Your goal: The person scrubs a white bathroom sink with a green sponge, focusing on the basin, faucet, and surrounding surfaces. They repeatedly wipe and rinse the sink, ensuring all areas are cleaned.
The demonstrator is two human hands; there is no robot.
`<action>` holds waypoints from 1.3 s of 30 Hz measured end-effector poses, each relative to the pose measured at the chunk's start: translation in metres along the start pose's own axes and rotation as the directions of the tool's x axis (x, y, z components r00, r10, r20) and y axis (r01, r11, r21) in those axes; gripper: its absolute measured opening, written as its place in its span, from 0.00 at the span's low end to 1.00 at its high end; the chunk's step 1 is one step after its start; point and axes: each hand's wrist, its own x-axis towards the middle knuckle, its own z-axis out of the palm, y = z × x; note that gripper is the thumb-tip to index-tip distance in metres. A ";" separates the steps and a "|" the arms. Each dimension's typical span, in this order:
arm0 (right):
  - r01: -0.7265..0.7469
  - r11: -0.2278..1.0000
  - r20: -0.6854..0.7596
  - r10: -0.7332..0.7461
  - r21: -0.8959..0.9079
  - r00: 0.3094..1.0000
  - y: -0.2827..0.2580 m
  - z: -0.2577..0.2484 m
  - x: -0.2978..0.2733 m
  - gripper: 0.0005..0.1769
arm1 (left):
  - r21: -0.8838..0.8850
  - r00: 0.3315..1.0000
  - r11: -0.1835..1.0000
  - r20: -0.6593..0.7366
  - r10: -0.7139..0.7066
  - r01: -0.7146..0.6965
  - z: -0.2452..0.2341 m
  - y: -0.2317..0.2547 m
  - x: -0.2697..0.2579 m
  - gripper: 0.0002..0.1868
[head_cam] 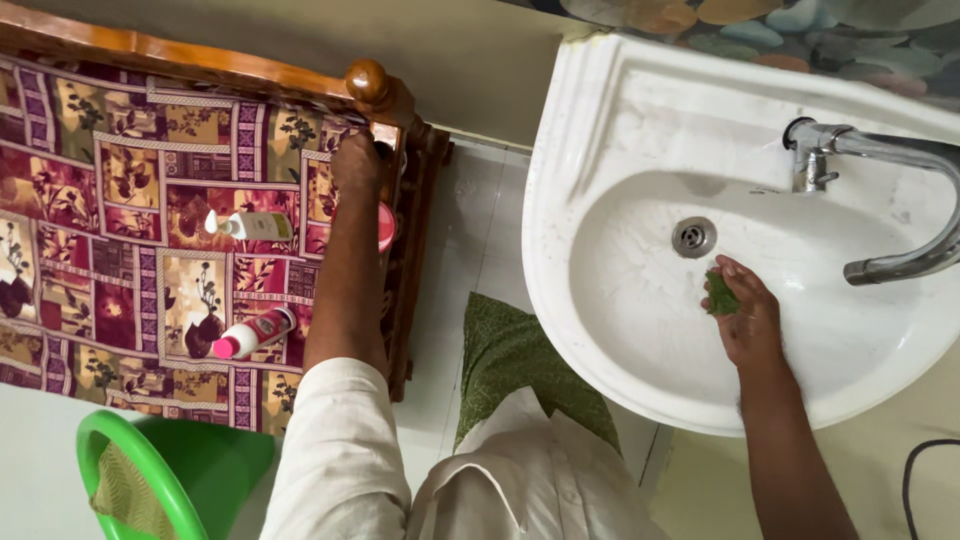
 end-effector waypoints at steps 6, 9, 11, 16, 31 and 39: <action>0.002 1.000 0.004 -0.002 -0.005 1.000 -0.004 0.007 -0.004 0.18 | -0.078 0.997 0.994 -0.022 0.070 -0.072 0.014 -0.012 0.003 0.14; 0.001 1.000 0.009 -0.001 0.000 1.000 -0.004 0.005 -0.005 0.18 | -0.116 0.997 0.991 0.022 0.072 -0.069 0.013 -0.014 0.000 0.18; 0.007 1.000 -0.010 -0.007 -0.017 1.000 -0.001 0.000 -0.004 0.18 | -0.157 0.996 0.987 0.084 0.032 -0.018 0.009 -0.014 -0.001 0.22; 0.029 0.996 0.036 -0.032 0.080 0.999 0.011 -0.019 0.006 0.20 | -0.192 0.990 0.973 -0.088 0.109 -0.124 -0.014 -0.003 -0.011 0.29; 0.914 0.006 0.094 -0.994 -0.405 0.048 -0.141 0.042 -0.103 0.15 | -0.974 0.829 -0.081 0.134 0.543 0.211 -0.191 0.391 -0.267 0.35; 0.808 -0.514 0.765 -0.631 -0.288 -0.129 -0.234 0.041 -0.086 0.11 | -0.889 0.769 -0.211 0.208 0.604 0.406 -0.153 0.509 -0.310 0.32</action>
